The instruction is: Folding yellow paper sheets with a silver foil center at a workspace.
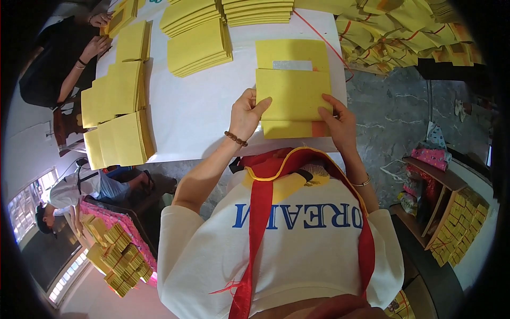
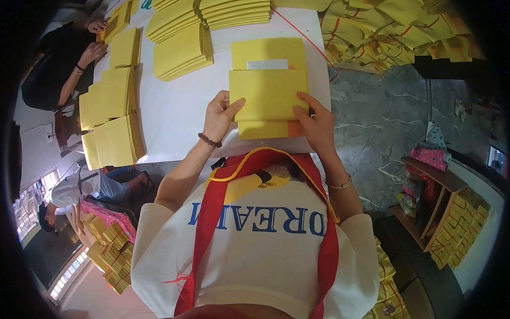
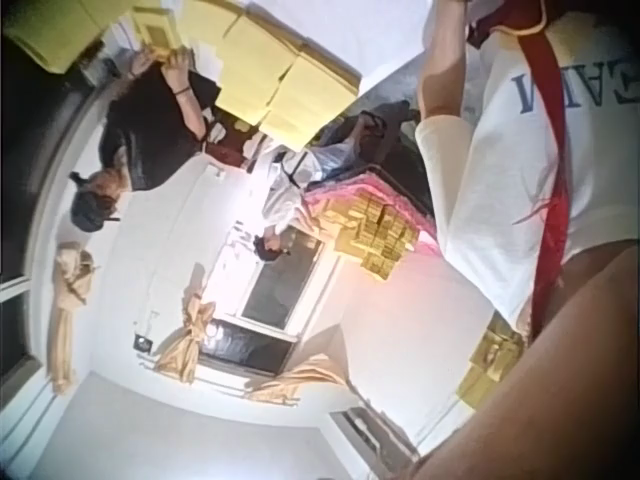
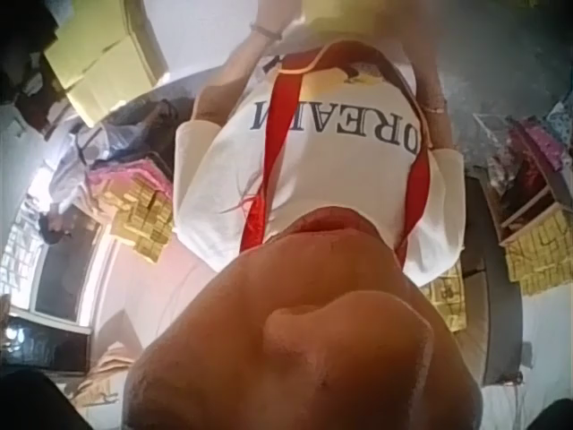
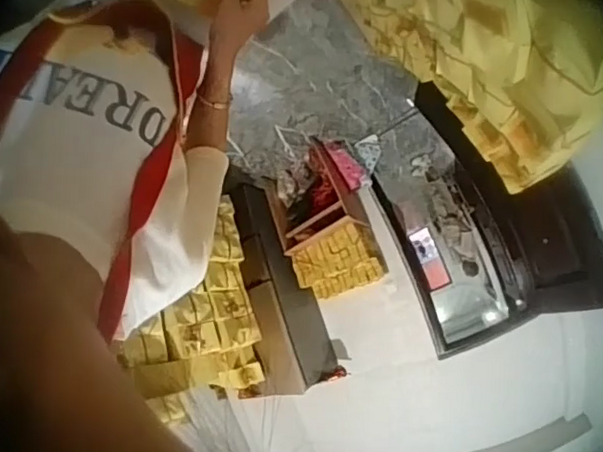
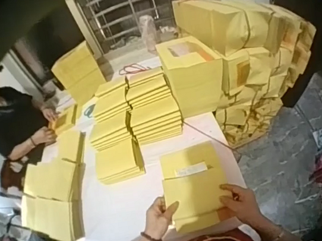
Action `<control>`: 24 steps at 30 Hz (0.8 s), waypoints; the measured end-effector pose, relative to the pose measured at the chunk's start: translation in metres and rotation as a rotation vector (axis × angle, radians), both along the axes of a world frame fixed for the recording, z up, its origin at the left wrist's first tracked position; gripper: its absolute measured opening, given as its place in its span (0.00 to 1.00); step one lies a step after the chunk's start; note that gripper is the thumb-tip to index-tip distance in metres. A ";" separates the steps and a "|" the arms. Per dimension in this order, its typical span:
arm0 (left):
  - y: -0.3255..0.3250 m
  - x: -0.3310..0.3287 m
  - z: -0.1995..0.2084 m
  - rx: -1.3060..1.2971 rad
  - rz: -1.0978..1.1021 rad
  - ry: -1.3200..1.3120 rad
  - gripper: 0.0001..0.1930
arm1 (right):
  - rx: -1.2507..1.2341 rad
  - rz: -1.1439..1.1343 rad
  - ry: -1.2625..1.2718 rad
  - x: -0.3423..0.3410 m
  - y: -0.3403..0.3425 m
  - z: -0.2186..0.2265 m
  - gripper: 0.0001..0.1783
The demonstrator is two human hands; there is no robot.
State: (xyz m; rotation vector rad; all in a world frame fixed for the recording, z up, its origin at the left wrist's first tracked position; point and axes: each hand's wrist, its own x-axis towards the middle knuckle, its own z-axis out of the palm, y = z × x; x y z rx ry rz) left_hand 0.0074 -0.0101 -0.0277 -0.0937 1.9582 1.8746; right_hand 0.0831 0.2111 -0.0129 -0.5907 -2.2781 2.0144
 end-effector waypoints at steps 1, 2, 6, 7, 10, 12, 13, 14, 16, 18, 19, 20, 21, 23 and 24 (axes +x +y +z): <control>0.001 0.000 0.001 -0.002 0.000 0.001 0.09 | -0.002 0.000 0.001 -0.001 0.000 0.001 0.19; 0.002 0.000 0.002 -0.016 0.009 0.017 0.11 | 0.021 0.007 -0.039 -0.003 0.001 0.002 0.19; 0.006 0.002 0.021 -0.389 -0.009 0.237 0.18 | 0.010 -0.018 -0.047 -0.003 -0.002 0.006 0.19; 0.007 0.003 0.026 -0.388 -0.011 0.238 0.18 | 0.011 -0.021 -0.046 -0.003 -0.002 0.006 0.19; 0.006 0.004 0.033 -0.545 -0.032 0.213 0.25 | 0.074 -0.007 -0.079 -0.003 -0.002 0.007 0.20; 0.007 0.001 0.035 -0.694 0.060 0.754 0.27 | 0.065 -0.008 -0.085 -0.004 -0.002 0.009 0.19; 0.009 0.000 0.041 -0.694 0.057 0.754 0.27 | 0.064 -0.011 -0.086 -0.004 -0.002 0.010 0.19; 0.012 -0.002 0.047 -0.793 -0.020 0.927 0.26 | 0.085 -0.007 -0.093 -0.005 -0.001 0.011 0.19; 0.020 -0.002 0.060 -0.896 -0.096 1.097 0.25 | 0.103 0.005 -0.099 -0.005 -0.002 0.012 0.20; 0.033 -0.001 0.061 -0.837 -0.405 1.189 0.23 | 0.103 0.008 -0.118 -0.006 -0.002 0.012 0.19; 0.040 0.000 0.058 -0.837 -0.406 1.187 0.23 | 0.102 0.008 -0.121 -0.006 -0.002 0.012 0.19; 0.049 -0.001 0.052 -0.787 -0.440 1.178 0.24 | 0.073 -0.003 -0.106 -0.006 -0.001 0.010 0.19; 0.055 -0.001 0.046 -0.737 -0.473 1.171 0.25 | 0.043 -0.014 -0.088 -0.006 -0.001 0.010 0.20; 0.056 -0.001 0.036 -0.773 -0.491 1.143 0.27 | 0.069 0.008 -0.092 -0.006 -0.003 0.012 0.19; 0.055 -0.001 0.032 -0.796 -0.511 1.127 0.28 | 0.098 0.029 -0.097 -0.006 -0.002 0.014 0.18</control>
